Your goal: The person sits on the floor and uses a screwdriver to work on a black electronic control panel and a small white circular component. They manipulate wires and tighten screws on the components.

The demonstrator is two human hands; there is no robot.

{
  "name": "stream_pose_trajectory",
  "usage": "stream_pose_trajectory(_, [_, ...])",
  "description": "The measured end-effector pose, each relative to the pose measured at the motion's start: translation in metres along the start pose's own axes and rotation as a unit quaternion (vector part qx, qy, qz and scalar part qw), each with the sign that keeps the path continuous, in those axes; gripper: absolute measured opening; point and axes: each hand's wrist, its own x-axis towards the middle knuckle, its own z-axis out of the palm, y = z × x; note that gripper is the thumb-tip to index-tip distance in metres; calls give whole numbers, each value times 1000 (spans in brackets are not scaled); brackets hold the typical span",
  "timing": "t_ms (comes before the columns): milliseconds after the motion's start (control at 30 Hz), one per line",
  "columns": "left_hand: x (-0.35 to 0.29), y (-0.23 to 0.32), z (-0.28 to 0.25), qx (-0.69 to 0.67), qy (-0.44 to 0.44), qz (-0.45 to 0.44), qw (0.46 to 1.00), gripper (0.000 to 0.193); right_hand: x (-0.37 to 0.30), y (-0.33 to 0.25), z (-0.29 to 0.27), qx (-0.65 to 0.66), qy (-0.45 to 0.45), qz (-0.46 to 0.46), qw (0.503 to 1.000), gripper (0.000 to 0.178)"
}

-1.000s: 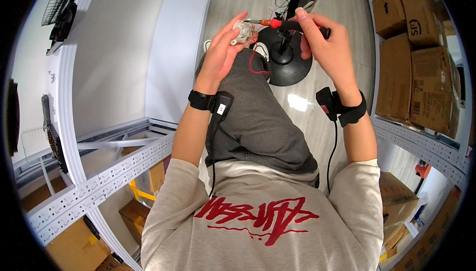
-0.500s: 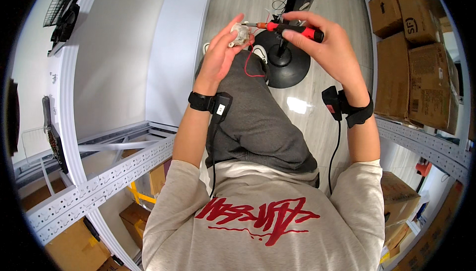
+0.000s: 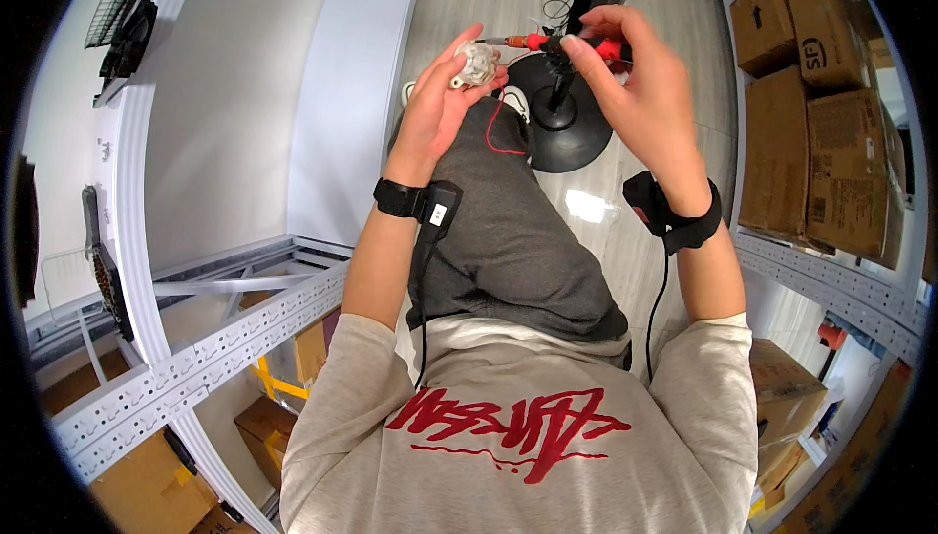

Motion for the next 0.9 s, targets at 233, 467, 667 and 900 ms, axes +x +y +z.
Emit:
stream_pose_trajectory(233, [0, 3, -1, -6, 13, 11, 1000, 54, 1, -10, -9, -163, -99, 52, 980, 24])
stream_pose_trajectory(467, [0, 1, -1, 12, 1, -1, 1000, 54, 2, -19, -2, -82, -18, -67, 994, 21])
stream_pose_trajectory(667, [1, -3, -3, 19, 2, 4, 1000, 54, 6, -13, 2, -57, 5, -147, 987, 18])
stream_pose_trajectory(900, [-1, -1, -2, 28, -2, -1, 1000, 54, 4, -26, 3, -115, 26, -99, 988, 21])
